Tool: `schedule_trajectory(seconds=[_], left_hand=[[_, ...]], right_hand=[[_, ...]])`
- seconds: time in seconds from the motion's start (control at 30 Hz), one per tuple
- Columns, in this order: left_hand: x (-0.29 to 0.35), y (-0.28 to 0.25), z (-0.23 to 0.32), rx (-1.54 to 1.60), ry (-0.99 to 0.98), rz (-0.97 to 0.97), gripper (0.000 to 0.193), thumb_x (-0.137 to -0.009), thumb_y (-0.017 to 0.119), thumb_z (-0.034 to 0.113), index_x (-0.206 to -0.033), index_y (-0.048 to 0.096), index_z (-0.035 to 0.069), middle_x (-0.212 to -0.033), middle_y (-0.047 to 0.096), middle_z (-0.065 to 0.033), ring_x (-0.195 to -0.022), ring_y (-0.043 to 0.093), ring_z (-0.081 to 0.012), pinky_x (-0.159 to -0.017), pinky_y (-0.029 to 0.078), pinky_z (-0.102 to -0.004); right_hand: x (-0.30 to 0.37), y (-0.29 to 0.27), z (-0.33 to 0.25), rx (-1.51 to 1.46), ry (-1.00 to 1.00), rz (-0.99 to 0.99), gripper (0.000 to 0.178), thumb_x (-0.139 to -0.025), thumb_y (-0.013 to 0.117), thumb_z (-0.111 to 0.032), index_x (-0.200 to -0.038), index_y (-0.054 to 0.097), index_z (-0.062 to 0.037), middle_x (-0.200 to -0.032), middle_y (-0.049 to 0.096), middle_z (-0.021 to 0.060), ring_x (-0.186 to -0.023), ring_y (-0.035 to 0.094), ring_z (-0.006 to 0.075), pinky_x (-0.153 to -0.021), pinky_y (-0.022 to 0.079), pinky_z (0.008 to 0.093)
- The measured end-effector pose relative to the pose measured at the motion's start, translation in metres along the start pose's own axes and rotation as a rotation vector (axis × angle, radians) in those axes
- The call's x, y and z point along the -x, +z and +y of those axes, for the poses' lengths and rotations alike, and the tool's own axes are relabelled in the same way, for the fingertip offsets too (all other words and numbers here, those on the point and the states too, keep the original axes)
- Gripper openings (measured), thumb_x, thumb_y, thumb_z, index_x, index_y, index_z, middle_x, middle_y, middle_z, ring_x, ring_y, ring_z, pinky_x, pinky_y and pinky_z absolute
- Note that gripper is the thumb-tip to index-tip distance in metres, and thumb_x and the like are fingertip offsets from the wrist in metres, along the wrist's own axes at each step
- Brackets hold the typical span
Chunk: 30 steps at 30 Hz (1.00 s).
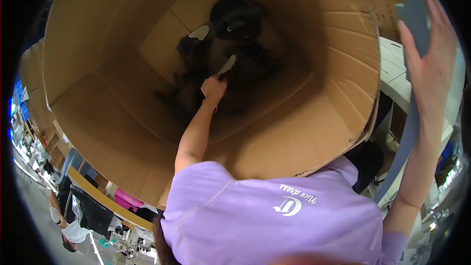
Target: Stitching components of a shoe upper using an industrial sewing machine.
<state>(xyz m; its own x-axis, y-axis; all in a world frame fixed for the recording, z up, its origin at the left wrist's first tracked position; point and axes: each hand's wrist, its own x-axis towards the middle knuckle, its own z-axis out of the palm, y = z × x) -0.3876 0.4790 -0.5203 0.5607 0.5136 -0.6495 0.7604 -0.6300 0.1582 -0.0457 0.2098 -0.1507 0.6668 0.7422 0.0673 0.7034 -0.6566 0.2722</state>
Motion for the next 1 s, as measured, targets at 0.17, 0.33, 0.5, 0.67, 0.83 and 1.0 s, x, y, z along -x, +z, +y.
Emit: schedule_trajectory(seconds=[0.17, 0.33, 0.5, 0.67, 0.83, 1.0], left_hand=[[0.078, -0.144, 0.085, 0.421, 0.195, 0.529, 0.030, -0.075, 0.066, 0.028, -0.065, 0.057, 0.001, -0.067, 0.060, -0.0174, -0.064, 0.059, -0.0379, -0.056, 0.045, -0.0433], [0.174, -0.245, 0.148, 0.179, 0.971, 1.241, 0.028, -0.065, 0.071, 0.010, -0.057, 0.044, 0.009, -0.053, 0.039, -0.0038, -0.046, 0.040, -0.0209, -0.044, 0.029, -0.0320], [0.237, -0.282, 0.213, -0.115, 1.443, 1.320, 0.015, -0.064, 0.071, 0.012, -0.065, 0.057, 0.010, -0.060, 0.044, -0.0007, -0.050, 0.040, -0.0162, -0.047, 0.029, -0.0282], [0.318, -0.285, 0.290, 0.019, 1.979, 0.839, 0.012, -0.066, 0.062, 0.005, -0.077, 0.067, 0.006, -0.070, 0.060, 0.0011, -0.056, 0.051, -0.0139, -0.053, 0.040, -0.0236], [0.359, -0.311, 0.360, 0.617, 1.701, 0.704, 0.046, -0.086, 0.058, 0.014, -0.129, 0.047, 0.001, -0.118, 0.055, -0.0098, -0.101, 0.053, -0.0178, -0.088, 0.043, -0.0310], [0.364, -0.274, 0.446, 0.297, 1.447, -0.733, 0.051, -0.085, 0.057, -0.002, -0.133, 0.041, 0.000, -0.116, 0.057, -0.0113, -0.104, 0.053, -0.0129, -0.087, 0.044, -0.0256]], right_hand=[[0.002, -0.012, -0.021, -0.134, 0.003, 0.314, 0.053, -0.086, 0.064, -0.020, -0.133, 0.043, -0.0061, -0.123, 0.053, 0.0132, -0.114, 0.050, 0.0290, -0.098, 0.040, 0.0391], [0.007, -0.016, -0.018, -0.574, -0.003, 0.452, 0.041, -0.088, 0.061, -0.030, -0.120, 0.057, -0.0044, -0.116, 0.060, 0.0142, -0.109, 0.055, 0.0306, -0.092, 0.043, 0.0362], [0.053, -0.049, -0.040, -2.121, 0.197, 0.204, 0.051, -0.096, 0.049, -0.026, -0.137, 0.034, 0.0002, -0.122, 0.055, 0.0073, -0.112, 0.051, 0.0161, -0.098, 0.041, 0.0335], [0.158, -0.086, -0.008, -2.110, 0.625, 0.590, 0.036, -0.085, 0.060, -0.005, -0.119, 0.051, 0.0017, -0.105, 0.062, 0.0077, -0.094, 0.060, 0.0134, -0.085, 0.049, 0.0283], [0.274, -0.098, 0.036, -2.294, 0.763, 0.610, 0.029, -0.080, 0.060, -0.004, -0.109, 0.057, 0.0017, -0.097, 0.064, 0.0088, -0.087, 0.062, 0.0140, -0.078, 0.050, 0.0270], [0.343, -0.093, 0.053, -2.180, 0.827, 0.665, 0.041, -0.080, 0.061, -0.004, -0.120, 0.055, 0.0009, -0.100, 0.063, 0.0073, -0.086, 0.062, 0.0114, -0.076, 0.051, 0.0264]])
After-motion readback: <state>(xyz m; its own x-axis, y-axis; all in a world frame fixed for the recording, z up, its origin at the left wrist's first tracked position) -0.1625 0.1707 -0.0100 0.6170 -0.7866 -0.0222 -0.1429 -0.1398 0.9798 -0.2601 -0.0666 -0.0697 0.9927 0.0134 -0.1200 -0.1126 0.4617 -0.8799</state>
